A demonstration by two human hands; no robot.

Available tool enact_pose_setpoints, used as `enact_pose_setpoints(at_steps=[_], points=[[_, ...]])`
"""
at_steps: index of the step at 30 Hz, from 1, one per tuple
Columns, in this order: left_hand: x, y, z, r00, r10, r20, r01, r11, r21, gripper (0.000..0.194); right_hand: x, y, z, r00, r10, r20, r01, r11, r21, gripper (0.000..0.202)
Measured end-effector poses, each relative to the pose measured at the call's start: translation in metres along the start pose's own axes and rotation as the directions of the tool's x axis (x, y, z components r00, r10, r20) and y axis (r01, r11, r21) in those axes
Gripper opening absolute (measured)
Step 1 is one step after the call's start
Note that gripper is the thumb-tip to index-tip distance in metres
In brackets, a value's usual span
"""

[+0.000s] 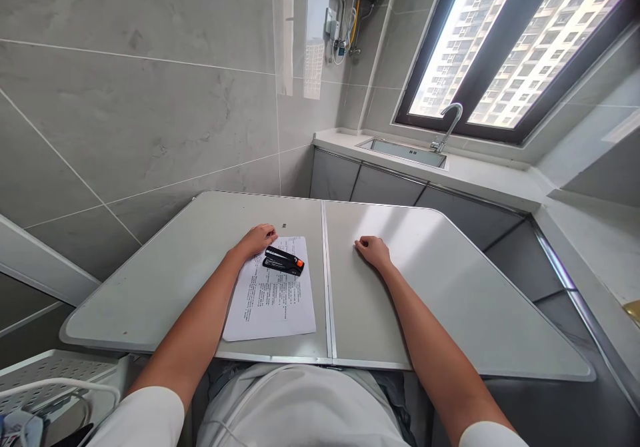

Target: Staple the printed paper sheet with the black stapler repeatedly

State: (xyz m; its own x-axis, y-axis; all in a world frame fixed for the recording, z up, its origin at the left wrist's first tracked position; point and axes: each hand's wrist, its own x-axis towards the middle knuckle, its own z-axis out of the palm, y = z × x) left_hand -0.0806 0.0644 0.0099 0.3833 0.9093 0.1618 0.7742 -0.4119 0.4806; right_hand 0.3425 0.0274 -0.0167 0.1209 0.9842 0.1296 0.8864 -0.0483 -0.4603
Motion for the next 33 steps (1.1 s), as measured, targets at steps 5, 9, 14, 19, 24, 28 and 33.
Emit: enact_pose_setpoints(at_steps=[5, 9, 14, 19, 24, 28, 33], points=[[-0.001, 0.0, 0.001, 1.0, -0.016, 0.01, 0.016, 1.0, -0.015, 0.022, -0.005, -0.01, 0.001, 0.998, -0.064, 0.01, 0.064, 0.997, 0.042, 0.034], [0.002, -0.005, 0.006, 0.998, -0.038, 0.04, 0.04, 0.998, -0.055, 0.024, -0.01, -0.021, 0.003, 0.992, -0.128, 0.02, 0.125, 0.988, 0.087, 0.035], [0.003, -0.004, 0.008, 1.0, 0.014, 0.018, -0.012, 0.995, -0.097, 0.024, -0.017, -0.04, 0.005, 0.982, -0.188, 0.009, 0.185, 0.974, 0.132, 0.036], [0.001, 0.003, 0.006, 1.0, 0.016, -0.018, -0.019, 0.98, -0.197, 0.024, -0.027, -0.065, 0.011, 0.965, -0.26, -0.02, 0.256, 0.926, 0.278, 0.034], [0.0, 0.002, 0.005, 1.0, 0.023, -0.019, -0.028, 0.958, -0.286, 0.025, -0.052, -0.107, 0.024, 0.877, -0.437, 0.2, 0.343, 0.861, 0.376, 0.031], [0.0, -0.002, 0.006, 0.998, 0.055, -0.031, -0.062, 0.94, -0.335, 0.026, -0.069, -0.134, 0.035, 0.842, -0.471, 0.264, 0.366, 0.857, 0.362, 0.039], [0.002, -0.005, 0.009, 0.997, 0.069, -0.033, -0.077, 0.93, -0.358, 0.026, -0.074, -0.14, 0.042, 0.869, -0.42, 0.263, 0.316, 0.878, 0.36, 0.036]])
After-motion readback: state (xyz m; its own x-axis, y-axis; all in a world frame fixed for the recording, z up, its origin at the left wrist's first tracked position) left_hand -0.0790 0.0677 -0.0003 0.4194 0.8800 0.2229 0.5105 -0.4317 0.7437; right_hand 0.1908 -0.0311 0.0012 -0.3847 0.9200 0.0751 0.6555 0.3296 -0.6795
